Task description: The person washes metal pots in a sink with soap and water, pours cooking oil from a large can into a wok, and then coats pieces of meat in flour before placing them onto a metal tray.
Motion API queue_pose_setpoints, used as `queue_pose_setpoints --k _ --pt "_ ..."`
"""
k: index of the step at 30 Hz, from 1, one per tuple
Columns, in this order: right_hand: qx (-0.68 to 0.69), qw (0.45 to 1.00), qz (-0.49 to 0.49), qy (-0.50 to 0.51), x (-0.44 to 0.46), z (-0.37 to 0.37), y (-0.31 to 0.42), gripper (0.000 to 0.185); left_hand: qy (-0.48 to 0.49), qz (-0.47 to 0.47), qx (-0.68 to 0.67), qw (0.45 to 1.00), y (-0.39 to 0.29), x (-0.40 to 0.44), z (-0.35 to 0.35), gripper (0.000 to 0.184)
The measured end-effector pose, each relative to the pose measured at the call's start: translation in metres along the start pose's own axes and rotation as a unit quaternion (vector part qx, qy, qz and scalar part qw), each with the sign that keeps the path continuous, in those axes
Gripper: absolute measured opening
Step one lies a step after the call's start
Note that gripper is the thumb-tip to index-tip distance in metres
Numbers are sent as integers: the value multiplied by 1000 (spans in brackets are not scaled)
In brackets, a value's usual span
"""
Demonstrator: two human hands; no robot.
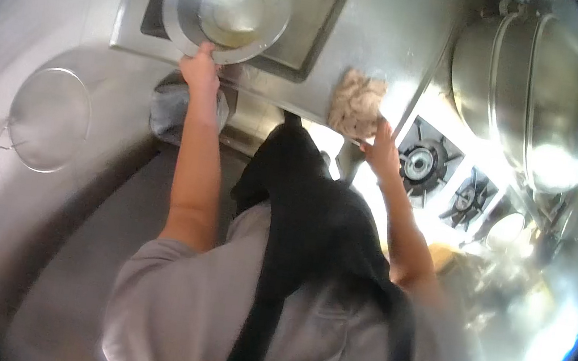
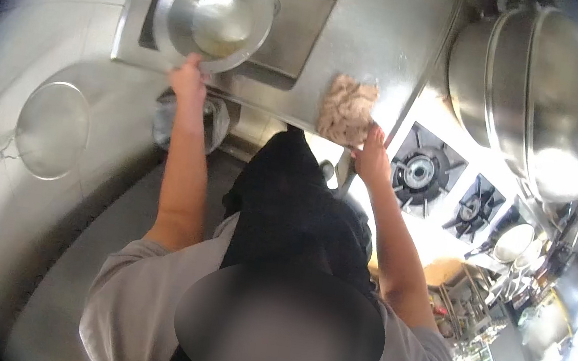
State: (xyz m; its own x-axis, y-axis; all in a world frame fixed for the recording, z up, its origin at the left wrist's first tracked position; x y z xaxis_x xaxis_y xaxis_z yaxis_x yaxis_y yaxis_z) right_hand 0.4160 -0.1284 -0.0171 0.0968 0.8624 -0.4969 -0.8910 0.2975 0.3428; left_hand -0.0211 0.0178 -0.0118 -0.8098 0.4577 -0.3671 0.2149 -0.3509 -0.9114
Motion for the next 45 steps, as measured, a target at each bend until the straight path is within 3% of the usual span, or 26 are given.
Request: queue_pose_setpoints --k 2,4,5,7,10,13,15,16,17,19,21,24,26,27,28,29,30,32,34,35,37,39,41,43,44,45 --pt "-7 1000 -7 4 -9 0 4 89 40 47 -67 996 19 3 -13 32" --pt "-42 997 58 -28 -6 -1 15 90 42 72 22 996 0 34 -31 33" --pt "2 999 28 -37 10 -1 16 90 49 85 -1 995 1 47 -54 35" --pt "-14 999 -24 -17 -1 8 15 95 47 111 -17 993 26 61 -75 37" --pt "-27 999 -17 -42 -5 0 4 94 86 176 -12 981 74 90 -110 38" --pt "16 997 -34 -72 -4 13 13 95 87 201 19 976 111 117 -145 36" --pt "41 997 -64 -30 -10 23 18 96 102 206 -21 973 130 118 -156 34" --pt "84 993 -25 -76 -7 15 9 100 97 220 -20 970 154 127 -163 34" --pt "87 989 29 -115 -10 24 11 96 92 232 -16 968 179 137 -171 34" --pt "59 997 -14 -47 -1 45 12 83 124 250 -2 960 222 153 -186 33" --pt "-34 997 -19 -61 18 59 12 63 124 283 -98 946 244 149 -190 35" --pt "60 985 13 -159 41 122 80 49 152 289 208 922 143 106 -183 44" --pt "151 972 69 -166 77 138 129 42 192 96 277 937 96 142 -195 47" --pt "189 966 101 -144 99 141 153 39 141 -29 190 971 82 186 -209 45" --pt "215 961 120 -123 121 150 186 36 116 -208 212 948 -2 204 -219 43" --pt "240 956 138 -92 140 151 221 34 113 -309 164 930 -79 214 -229 42" --pt "254 951 164 -65 165 141 247 34 75 -435 117 890 -137 236 -241 38" --pt "276 936 212 -42 210 119 306 34 -98 -661 152 728 -239 266 -263 33" --pt "339 913 225 -13 249 96 366 35 -33 -538 382 751 -297 306 -293 31" --pt "394 893 215 17 265 79 390 35 -18 -546 386 743 -310 333 -303 31" --pt "372 893 255 11 290 62 436 37 50 -507 606 611 -313 367 -334 27" --pt "476 858 179 71 305 58 465 40 23 -516 591 620 -320 345 -334 25" --pt "502 852 147 27 323 54 486 41 -15 -514 575 636 -323 331 -320 24" --pt "522 844 122 -10 339 66 501 43 -55 -592 501 629 -325 315 -309 18" --pt "538 837 98 24 347 72 507 46 -57 -586 497 638 -324 311 -297 18" --pt "552 828 74 59 355 80 515 49 -42 -658 408 632 -329 299 -283 16"
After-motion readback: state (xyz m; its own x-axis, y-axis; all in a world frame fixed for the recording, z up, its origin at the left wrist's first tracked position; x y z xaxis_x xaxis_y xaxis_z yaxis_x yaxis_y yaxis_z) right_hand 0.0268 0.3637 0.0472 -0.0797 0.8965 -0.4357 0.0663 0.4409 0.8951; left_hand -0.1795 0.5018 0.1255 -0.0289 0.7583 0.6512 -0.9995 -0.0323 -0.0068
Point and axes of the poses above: each hand's wrist, its own x-axis towards the middle knuckle, its own z-axis out of the back of the hand, y = z × x, the point moved 3 cm from there along x, towards the middle knuckle, and after that the axes turned 10 degrees about -y, right-handed, at the moved point
